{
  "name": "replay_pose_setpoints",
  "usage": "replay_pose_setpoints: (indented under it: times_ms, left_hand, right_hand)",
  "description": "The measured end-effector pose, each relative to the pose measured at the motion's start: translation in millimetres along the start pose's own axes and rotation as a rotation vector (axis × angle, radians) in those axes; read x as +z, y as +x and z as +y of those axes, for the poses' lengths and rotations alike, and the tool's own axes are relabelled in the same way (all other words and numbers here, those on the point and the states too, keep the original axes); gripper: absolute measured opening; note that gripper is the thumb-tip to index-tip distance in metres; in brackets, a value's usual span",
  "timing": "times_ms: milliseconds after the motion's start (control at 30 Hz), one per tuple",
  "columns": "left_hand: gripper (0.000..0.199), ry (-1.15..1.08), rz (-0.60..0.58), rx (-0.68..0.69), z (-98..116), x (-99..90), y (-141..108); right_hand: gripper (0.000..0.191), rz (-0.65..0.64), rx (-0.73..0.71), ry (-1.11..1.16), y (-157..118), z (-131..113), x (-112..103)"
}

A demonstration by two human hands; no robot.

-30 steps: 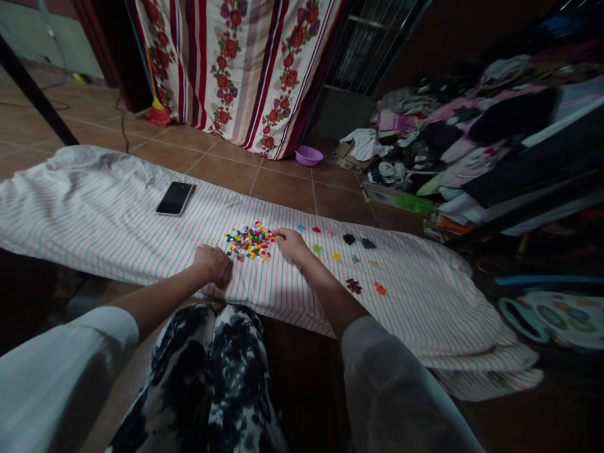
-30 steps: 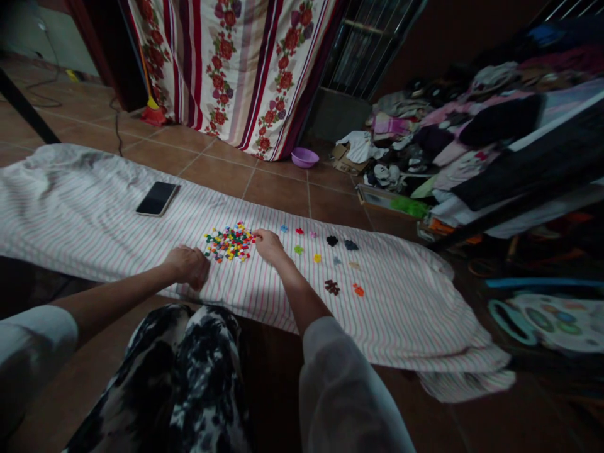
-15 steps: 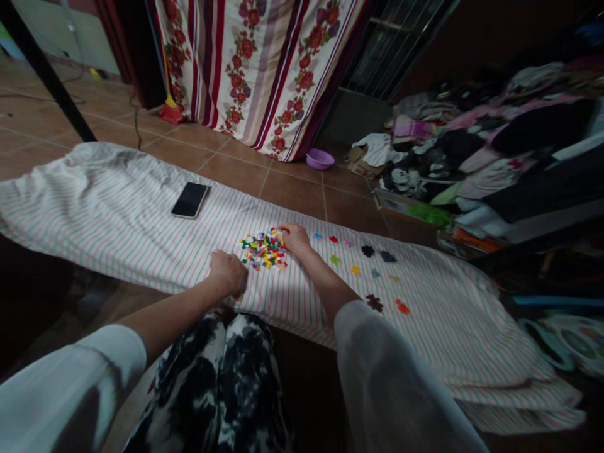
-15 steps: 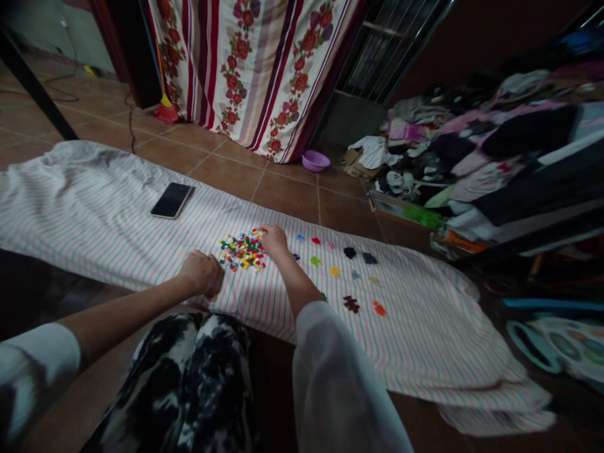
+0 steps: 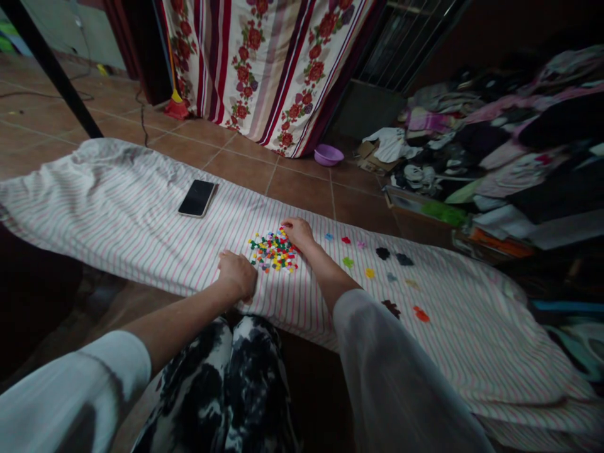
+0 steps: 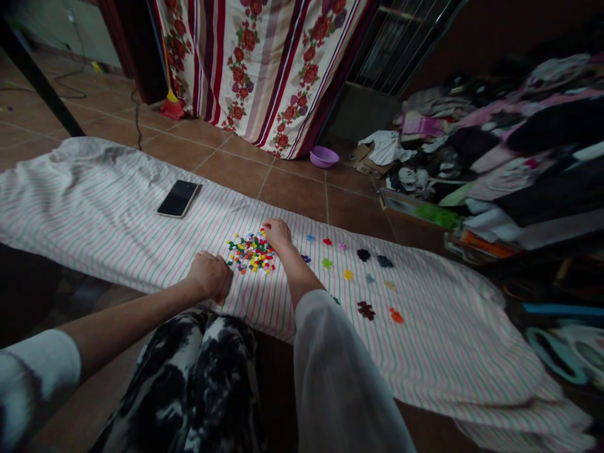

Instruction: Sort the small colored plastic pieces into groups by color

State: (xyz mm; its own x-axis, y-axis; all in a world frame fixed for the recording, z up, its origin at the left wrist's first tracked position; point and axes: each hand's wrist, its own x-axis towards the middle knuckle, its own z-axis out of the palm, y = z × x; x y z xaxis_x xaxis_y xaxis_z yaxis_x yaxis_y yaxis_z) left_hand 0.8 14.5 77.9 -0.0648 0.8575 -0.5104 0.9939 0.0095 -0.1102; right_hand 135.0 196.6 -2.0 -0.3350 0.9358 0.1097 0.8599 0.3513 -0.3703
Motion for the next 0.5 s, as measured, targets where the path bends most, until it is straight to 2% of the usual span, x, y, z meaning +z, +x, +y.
replay_pose_setpoints:
  times_ms: [267,500]
  left_hand:
    - [0.094,0.046,-0.016,-0.017,3.8,2.8,1.5]
    - [0.090,0.117,-0.022,0.007,4.5,1.6,-0.3]
  right_hand:
    - [0.029,0.066,0.047,0.129,-17.3,2.5,-15.5]
    - [0.030,0.135,0.084,0.173,-34.4,31.7,-38.8]
